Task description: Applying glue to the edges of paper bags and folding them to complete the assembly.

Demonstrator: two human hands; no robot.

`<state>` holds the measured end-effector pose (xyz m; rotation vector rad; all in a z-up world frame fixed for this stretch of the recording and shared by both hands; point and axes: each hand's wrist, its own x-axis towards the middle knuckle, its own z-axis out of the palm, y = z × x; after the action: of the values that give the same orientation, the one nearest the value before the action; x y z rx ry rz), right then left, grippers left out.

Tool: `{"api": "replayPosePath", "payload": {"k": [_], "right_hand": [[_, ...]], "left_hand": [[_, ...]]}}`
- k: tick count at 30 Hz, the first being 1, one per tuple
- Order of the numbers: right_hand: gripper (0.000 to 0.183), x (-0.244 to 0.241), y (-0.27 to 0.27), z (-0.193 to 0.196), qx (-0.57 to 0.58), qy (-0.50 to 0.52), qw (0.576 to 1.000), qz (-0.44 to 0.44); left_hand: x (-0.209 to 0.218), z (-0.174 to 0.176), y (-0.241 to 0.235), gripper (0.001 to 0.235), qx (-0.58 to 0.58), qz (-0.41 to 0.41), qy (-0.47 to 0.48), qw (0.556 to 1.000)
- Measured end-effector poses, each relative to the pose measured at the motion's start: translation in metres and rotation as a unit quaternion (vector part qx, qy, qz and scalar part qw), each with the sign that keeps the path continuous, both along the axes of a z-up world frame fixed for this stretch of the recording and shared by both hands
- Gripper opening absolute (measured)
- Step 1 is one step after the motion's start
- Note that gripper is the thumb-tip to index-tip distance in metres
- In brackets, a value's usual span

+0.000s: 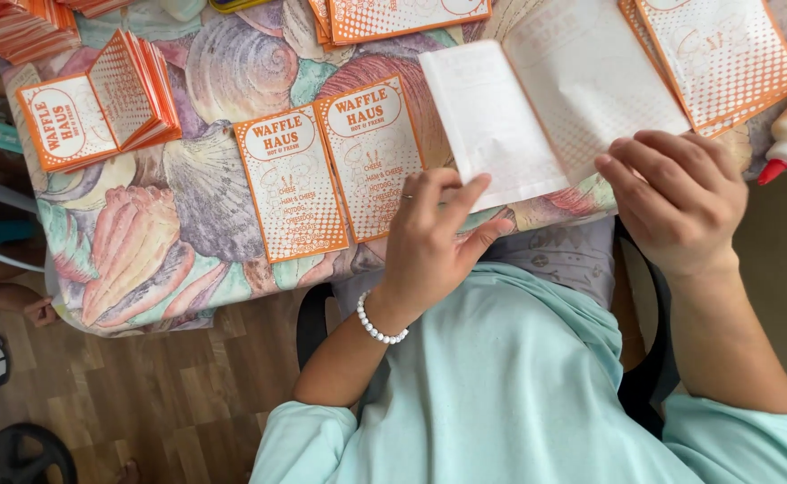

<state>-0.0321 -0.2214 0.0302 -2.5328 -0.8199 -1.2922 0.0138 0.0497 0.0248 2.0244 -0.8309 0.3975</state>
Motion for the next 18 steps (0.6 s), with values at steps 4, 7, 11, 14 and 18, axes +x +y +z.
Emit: {"api": "replayPosePath", "payload": {"k": [4,7,11,14,18], "right_hand": [[0.021,-0.015,-0.017,-0.03,-0.082,0.105,0.987,-0.092],[0.021,-0.023,-0.024,-0.038,-0.101,0.125,0.979,-0.126],[0.018,-0.027,-0.026,-0.036,-0.118,0.139,0.972,-0.147],[0.02,-0.031,-0.031,-0.026,-0.112,0.201,0.961,-0.152],[0.026,-0.055,-0.074,-0.036,0.03,0.184,0.973,-0.133]], "left_hand": [[-0.002,-0.028,0.002,0.063,0.251,-0.028,-0.035,0.967],[-0.006,-0.032,0.007,0.072,0.342,-0.025,-0.062,0.937],[-0.006,-0.029,0.01,0.079,0.362,-0.049,-0.092,0.926],[-0.007,-0.037,0.013,0.08,0.354,-0.059,-0.107,0.927],[-0.012,-0.038,0.016,0.083,0.349,-0.067,-0.104,0.929]]}}
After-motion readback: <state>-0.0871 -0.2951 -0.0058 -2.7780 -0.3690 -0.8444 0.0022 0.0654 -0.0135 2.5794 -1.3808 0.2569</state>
